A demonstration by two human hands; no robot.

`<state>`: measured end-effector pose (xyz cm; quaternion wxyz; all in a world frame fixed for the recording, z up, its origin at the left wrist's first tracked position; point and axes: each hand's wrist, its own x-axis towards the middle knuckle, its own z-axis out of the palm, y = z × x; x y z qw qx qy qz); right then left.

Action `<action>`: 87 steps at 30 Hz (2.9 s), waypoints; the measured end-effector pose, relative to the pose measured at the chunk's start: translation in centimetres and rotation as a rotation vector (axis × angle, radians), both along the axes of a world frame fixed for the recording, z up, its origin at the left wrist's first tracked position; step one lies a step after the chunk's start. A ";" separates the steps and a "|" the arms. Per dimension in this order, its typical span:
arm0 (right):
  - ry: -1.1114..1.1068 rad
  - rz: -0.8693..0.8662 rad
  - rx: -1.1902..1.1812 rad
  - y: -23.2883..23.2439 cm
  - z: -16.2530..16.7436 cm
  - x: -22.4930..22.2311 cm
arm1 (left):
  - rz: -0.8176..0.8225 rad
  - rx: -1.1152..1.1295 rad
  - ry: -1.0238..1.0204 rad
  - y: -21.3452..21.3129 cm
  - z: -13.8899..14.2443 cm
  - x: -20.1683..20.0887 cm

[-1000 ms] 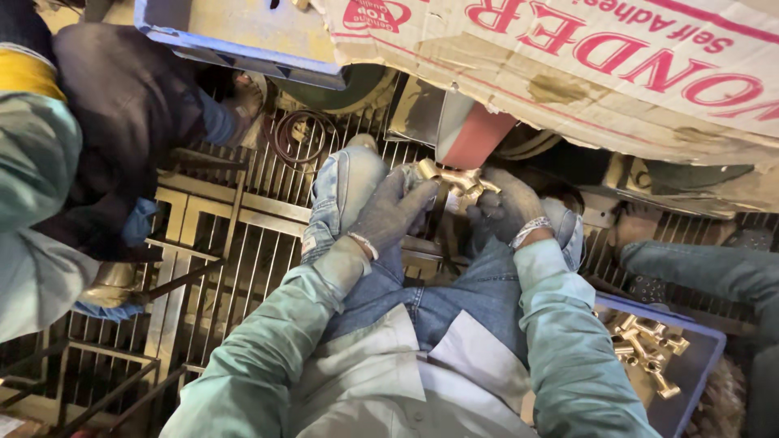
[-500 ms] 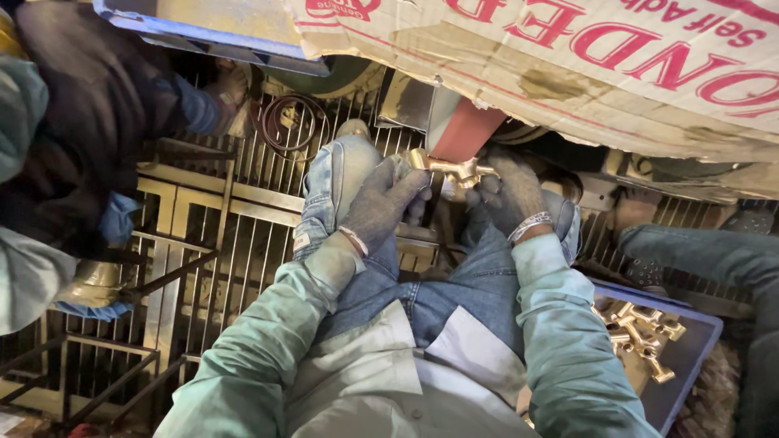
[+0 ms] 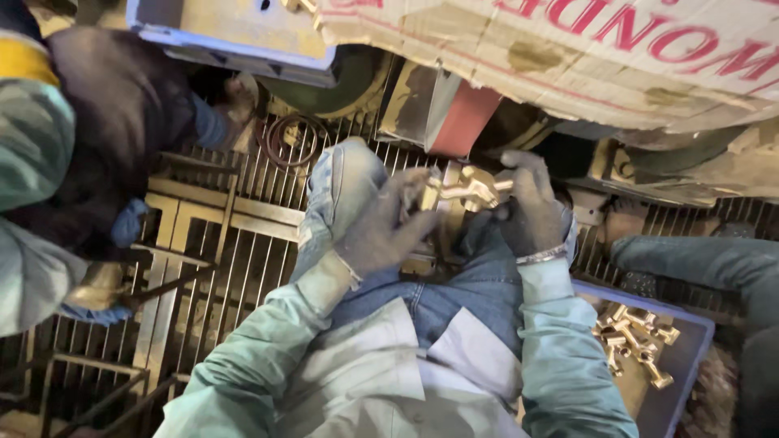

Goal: The person repeatedly picks up small brass-colored metal parts and presses them against a rotating grinding wheel to smooth or polish their surfaces. After each part is treated, it is placed into a blue plastic bin nearby.

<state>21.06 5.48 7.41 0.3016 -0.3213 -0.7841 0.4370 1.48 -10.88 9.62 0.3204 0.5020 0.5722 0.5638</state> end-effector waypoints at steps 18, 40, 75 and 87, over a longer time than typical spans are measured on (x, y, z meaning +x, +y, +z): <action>0.129 -0.147 -1.017 -0.1 -1.6 -1.9 | -0.009 -0.332 -0.473 1.5 -2.5 -1.0; -0.480 0.104 -0.149 3.6 -5.9 -1.7 | 0.138 -0.498 -0.638 4.0 -3.2 -1.6; 0.194 -0.158 -0.923 0.2 -2.3 -1.9 | 0.100 -0.450 -0.282 1.9 -2.6 -1.5; -0.003 -0.102 -0.676 2.4 -5.4 -1.6 | 0.125 -0.522 -0.525 3.5 -3.0 -2.1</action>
